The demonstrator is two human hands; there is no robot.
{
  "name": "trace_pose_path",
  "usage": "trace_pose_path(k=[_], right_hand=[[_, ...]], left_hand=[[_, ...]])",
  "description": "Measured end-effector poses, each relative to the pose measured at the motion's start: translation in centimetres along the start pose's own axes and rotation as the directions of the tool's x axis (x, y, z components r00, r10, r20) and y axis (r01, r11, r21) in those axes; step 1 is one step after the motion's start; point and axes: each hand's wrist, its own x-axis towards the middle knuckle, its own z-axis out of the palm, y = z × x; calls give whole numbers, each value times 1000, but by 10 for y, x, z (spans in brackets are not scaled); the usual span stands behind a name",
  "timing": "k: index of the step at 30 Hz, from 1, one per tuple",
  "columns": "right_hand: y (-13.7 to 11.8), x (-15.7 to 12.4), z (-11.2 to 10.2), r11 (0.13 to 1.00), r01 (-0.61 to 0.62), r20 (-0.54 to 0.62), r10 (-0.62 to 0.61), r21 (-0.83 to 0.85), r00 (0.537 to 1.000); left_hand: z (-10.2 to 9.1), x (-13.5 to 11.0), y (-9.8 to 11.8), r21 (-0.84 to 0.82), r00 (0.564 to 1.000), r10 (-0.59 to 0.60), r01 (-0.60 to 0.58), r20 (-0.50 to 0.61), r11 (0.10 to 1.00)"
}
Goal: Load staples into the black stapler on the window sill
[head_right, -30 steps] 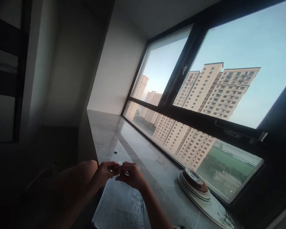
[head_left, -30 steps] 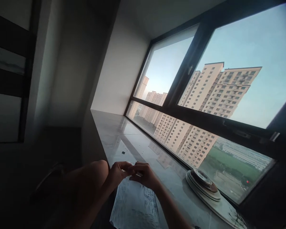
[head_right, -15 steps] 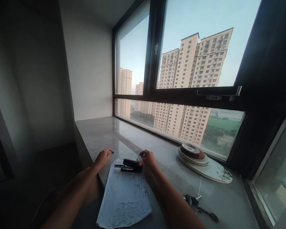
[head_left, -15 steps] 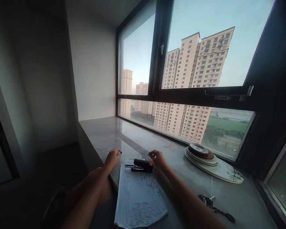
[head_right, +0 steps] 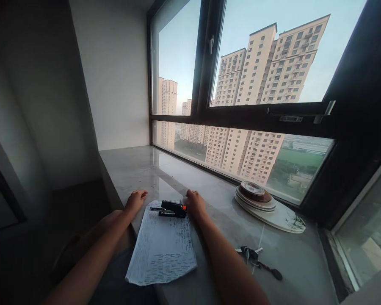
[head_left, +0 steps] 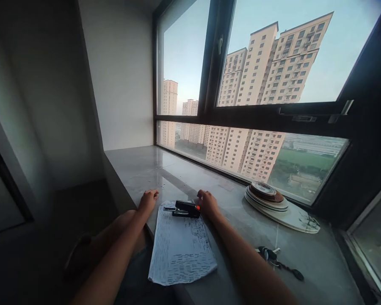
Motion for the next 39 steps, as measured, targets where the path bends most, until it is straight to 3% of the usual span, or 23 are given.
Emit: trace_pose_path(k=[6,14,20,24,27,30,33,36,39], right_hand=[[2,-1,3,999,27,-41,-28,-25,999],[3,1,7,988,150,27,-151,22,988],[2,-2,6,977,200,-35,-198,70,980],[-2,-5,3,952,249,-103,-234,175,967],[-9,-9,-8,876,285,-144,-248,390,958],[-21,-16,-20,714,320,-57,-367,623,929],[-34,-25,-23,619,295,83,-506,728,858],[-45,-29,-18,611,286,181,-588,738,788],[-50,-29,-15,622,279,218,-601,731,769]], left_hand=[[2,-7,-6,7,999,-34,34,-17,999],[2,-17,-8,-34,990,-116,114,-83,993],[2,-26,-6,-75,987,-122,115,-106,991],[0,-37,-1,-123,983,-127,111,-132,986],[-2,-45,4,-195,975,-146,112,-168,974],[-5,-50,9,-300,965,-174,110,-196,948],[-5,-55,11,-424,963,-196,102,-184,900],[-5,-61,14,-586,970,-176,45,-170,809],[-8,-69,18,-679,972,-162,3,-171,734]])
